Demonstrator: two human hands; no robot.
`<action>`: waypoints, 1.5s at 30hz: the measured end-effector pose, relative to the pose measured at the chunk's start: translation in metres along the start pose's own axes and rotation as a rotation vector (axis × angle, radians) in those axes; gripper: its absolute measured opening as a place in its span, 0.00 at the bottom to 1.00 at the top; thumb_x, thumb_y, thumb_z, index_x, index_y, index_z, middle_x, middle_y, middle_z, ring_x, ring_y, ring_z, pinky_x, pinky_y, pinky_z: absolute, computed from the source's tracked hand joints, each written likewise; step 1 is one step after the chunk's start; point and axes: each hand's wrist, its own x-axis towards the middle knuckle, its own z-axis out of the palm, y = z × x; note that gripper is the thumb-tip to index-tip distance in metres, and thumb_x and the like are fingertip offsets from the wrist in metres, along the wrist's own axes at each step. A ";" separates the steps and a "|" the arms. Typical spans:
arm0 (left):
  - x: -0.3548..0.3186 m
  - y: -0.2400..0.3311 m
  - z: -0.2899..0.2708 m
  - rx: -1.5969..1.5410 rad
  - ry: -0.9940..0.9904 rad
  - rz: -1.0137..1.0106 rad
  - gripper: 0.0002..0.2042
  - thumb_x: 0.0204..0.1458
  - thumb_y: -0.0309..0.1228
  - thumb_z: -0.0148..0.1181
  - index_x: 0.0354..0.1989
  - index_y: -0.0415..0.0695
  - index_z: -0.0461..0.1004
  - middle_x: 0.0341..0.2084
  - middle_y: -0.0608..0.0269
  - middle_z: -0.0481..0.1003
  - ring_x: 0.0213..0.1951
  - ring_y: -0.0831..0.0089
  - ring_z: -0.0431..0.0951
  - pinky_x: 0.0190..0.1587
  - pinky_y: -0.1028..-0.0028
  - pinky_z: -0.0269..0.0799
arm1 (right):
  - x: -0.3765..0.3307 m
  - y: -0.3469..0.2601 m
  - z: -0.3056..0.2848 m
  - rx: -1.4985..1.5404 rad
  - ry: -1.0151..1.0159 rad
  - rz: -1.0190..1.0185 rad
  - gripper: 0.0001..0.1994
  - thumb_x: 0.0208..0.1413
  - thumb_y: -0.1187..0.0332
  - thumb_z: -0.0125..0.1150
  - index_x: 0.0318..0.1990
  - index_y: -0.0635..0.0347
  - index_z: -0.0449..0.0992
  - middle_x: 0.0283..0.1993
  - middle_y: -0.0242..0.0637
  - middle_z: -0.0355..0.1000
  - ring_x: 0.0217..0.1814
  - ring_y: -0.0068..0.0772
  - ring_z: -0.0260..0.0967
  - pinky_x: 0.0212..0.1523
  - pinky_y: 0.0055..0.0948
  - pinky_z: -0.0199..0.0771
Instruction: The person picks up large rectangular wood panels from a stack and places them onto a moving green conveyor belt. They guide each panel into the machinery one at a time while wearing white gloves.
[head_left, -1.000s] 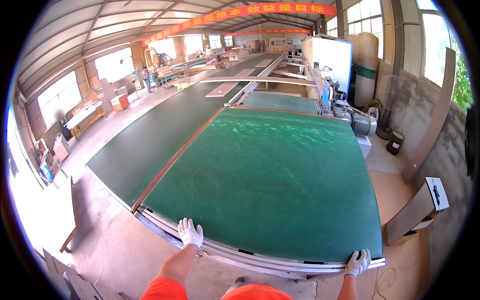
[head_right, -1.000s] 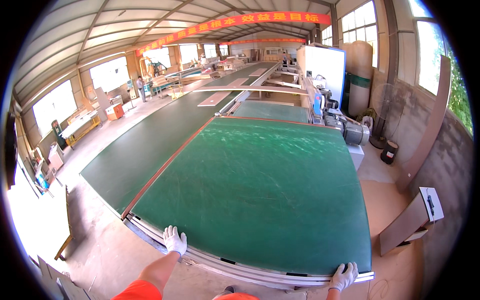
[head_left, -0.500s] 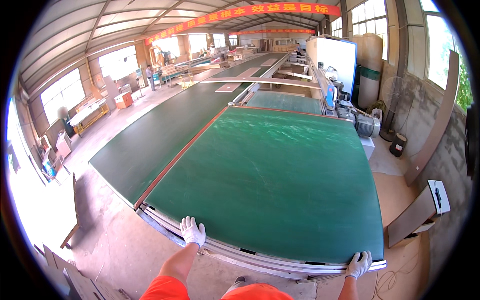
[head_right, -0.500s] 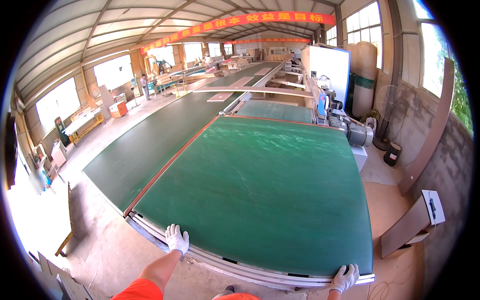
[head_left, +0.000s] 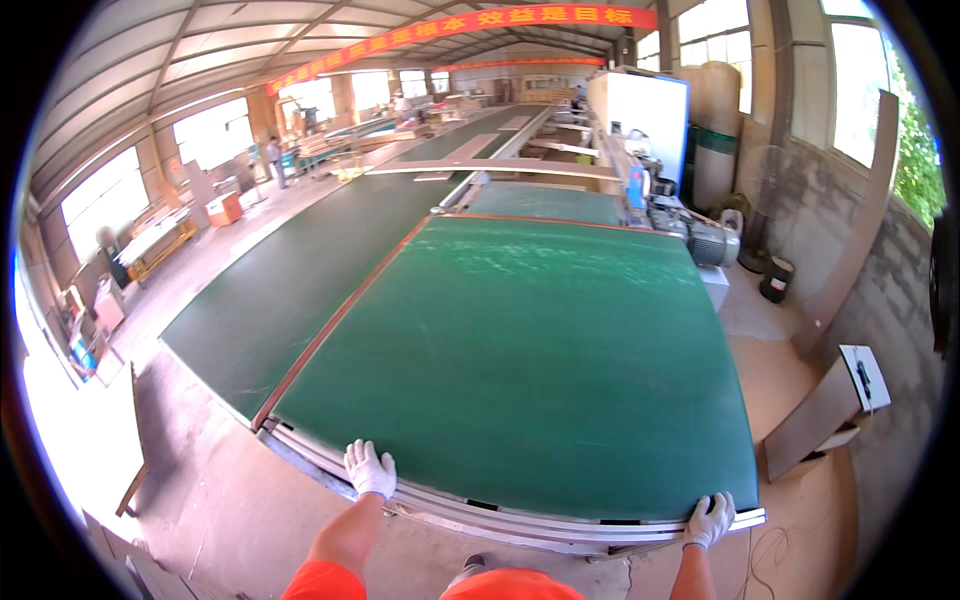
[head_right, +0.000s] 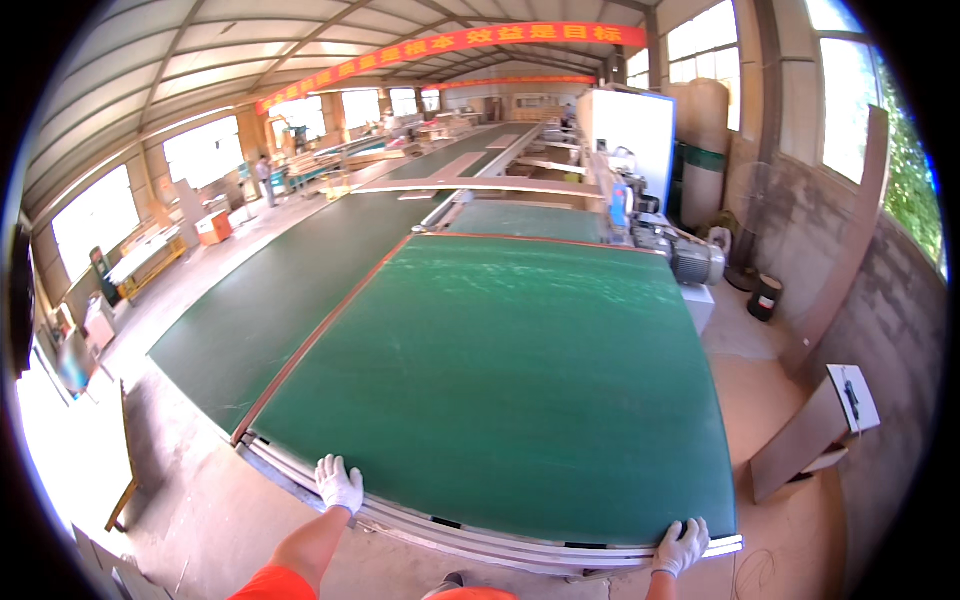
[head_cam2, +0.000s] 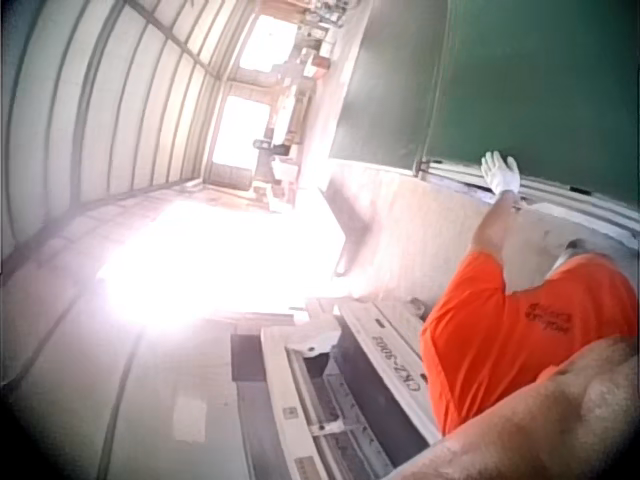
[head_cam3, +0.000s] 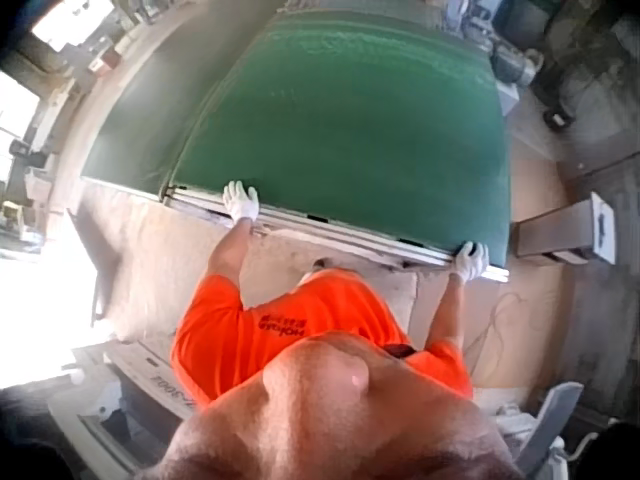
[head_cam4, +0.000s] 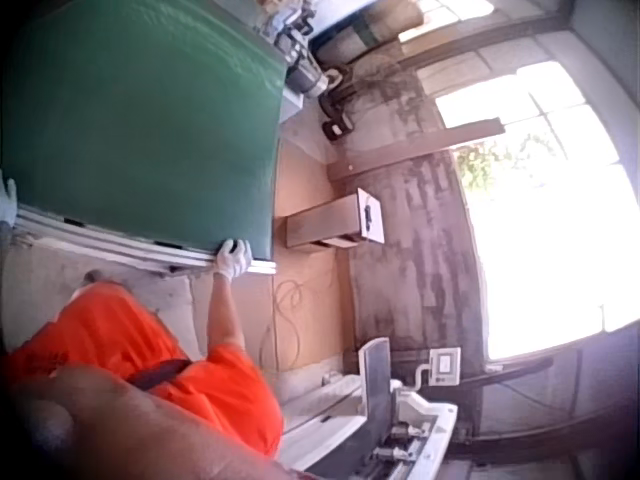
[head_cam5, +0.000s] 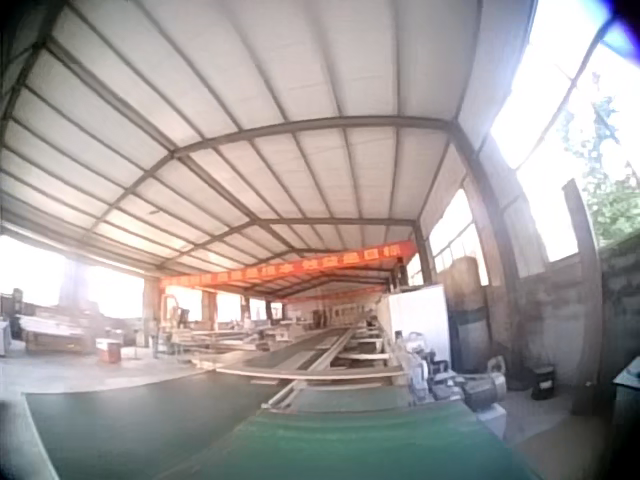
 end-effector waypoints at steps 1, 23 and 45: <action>-0.002 -0.004 0.002 0.002 0.000 -0.008 0.31 0.62 0.43 0.62 0.68 0.33 0.72 0.73 0.38 0.66 0.78 0.37 0.58 0.82 0.42 0.50 | -0.001 -0.002 0.001 0.012 0.002 0.002 0.16 0.63 0.62 0.68 0.52 0.64 0.83 0.69 0.49 0.76 0.74 0.57 0.67 0.76 0.54 0.64; 0.001 0.002 0.002 0.004 -0.038 -0.020 0.32 0.64 0.44 0.60 0.70 0.33 0.71 0.75 0.38 0.66 0.79 0.37 0.59 0.83 0.45 0.49 | -0.002 -0.011 -0.010 0.027 0.022 0.017 0.16 0.63 0.62 0.68 0.51 0.64 0.82 0.68 0.50 0.76 0.73 0.58 0.67 0.77 0.55 0.62; 0.001 0.007 -0.003 0.010 -0.054 -0.026 0.32 0.64 0.44 0.60 0.70 0.33 0.71 0.75 0.37 0.66 0.79 0.37 0.58 0.83 0.45 0.48 | -0.001 -0.012 -0.009 0.027 0.050 0.023 0.16 0.60 0.62 0.69 0.51 0.62 0.83 0.68 0.48 0.77 0.72 0.58 0.67 0.76 0.55 0.63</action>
